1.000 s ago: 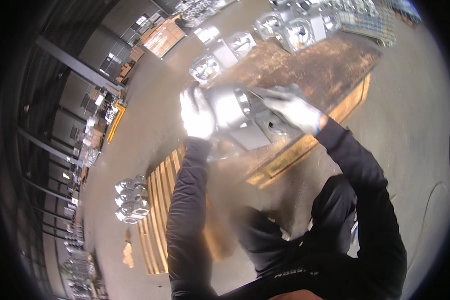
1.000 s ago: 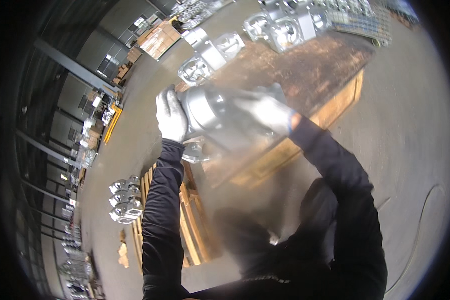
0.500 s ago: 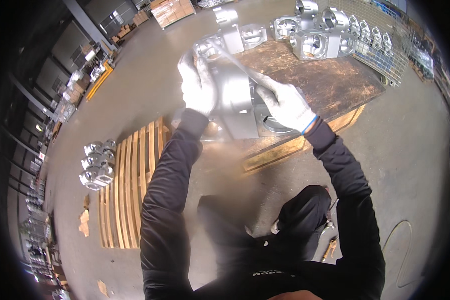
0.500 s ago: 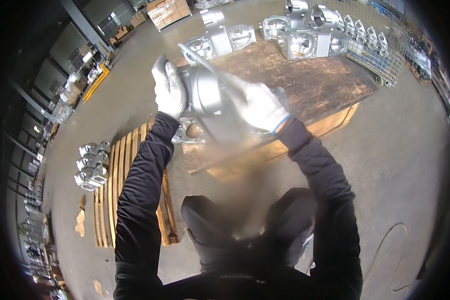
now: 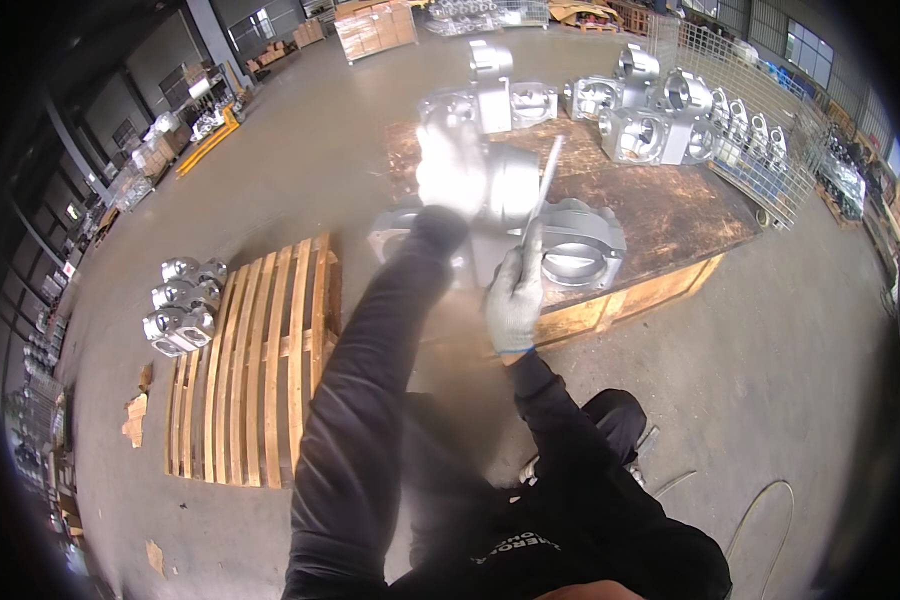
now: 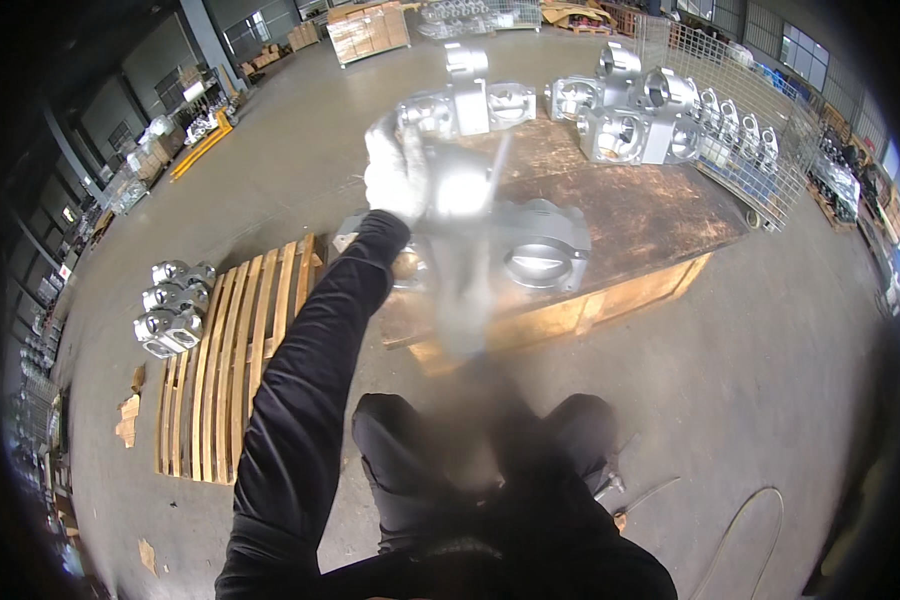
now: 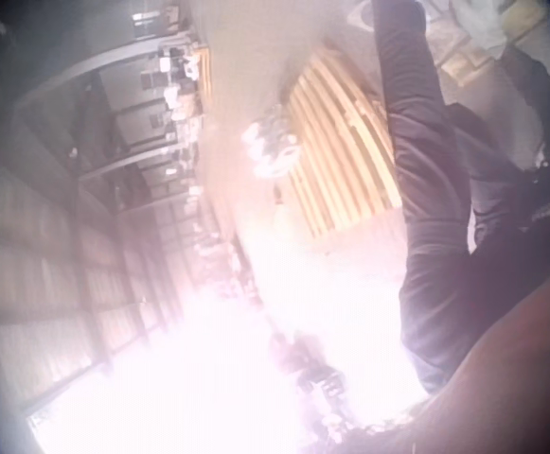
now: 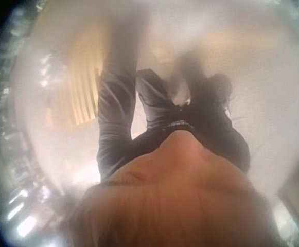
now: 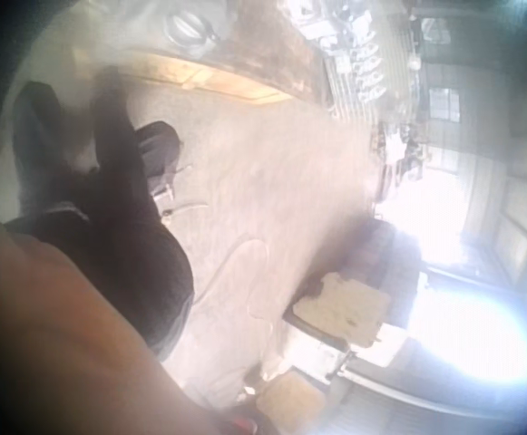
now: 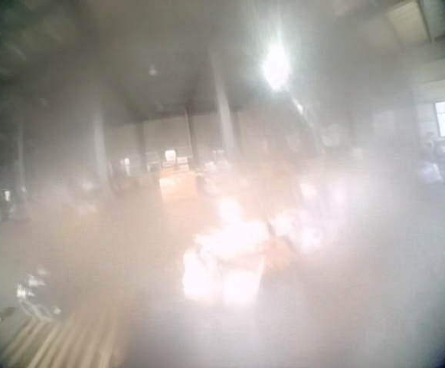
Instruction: The person deburrs and smooths metal castings using a metal file and a sanding block. They rotate the parts to work different edges and surfaces, then place the finished pieces onto a wooden pallet.
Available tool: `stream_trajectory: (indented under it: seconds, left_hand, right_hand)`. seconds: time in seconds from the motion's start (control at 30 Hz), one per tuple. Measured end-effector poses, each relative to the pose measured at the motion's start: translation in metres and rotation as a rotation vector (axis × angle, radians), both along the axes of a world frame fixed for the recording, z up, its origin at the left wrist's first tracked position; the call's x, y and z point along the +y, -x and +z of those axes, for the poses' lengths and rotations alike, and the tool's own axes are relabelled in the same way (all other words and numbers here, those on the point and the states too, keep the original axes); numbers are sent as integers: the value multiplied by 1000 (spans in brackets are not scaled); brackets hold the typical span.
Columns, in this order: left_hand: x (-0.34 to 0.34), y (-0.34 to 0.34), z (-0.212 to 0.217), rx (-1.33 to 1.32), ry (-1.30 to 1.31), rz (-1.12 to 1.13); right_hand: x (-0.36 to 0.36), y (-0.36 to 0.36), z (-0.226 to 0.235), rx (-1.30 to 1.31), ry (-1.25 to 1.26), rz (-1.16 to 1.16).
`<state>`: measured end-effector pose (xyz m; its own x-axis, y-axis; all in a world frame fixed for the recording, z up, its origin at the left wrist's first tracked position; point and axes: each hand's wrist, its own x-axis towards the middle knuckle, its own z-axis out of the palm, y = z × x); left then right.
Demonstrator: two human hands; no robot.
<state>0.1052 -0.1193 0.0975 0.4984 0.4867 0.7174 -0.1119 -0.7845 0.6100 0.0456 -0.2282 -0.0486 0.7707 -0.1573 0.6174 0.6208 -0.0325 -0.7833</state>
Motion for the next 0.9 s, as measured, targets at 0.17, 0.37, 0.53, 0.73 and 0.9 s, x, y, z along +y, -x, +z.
stream_trajectory:
  seconds: [0.17, 0.37, 0.53, 0.73, 0.9]
  left_hand:
    - [7, 23, -5, -157, 150, -96]
    - [8, 46, -36, -35, 793, -537]
    - [-11, 63, -52, -81, 717, -411]
    - [-52, 162, -92, -147, 640, -437]
    - [-78, 221, -155, -6, 549, -294]
  right_hand:
    - [14, 9, 7, 123, -160, 126]
    - [-15, 7, 11, 361, -215, 296]
    - [-87, 29, 61, 354, -241, 512]
    - [-140, -41, 192, 188, 911, 723]
    - [-100, -12, 261, 38, 1677, 829]
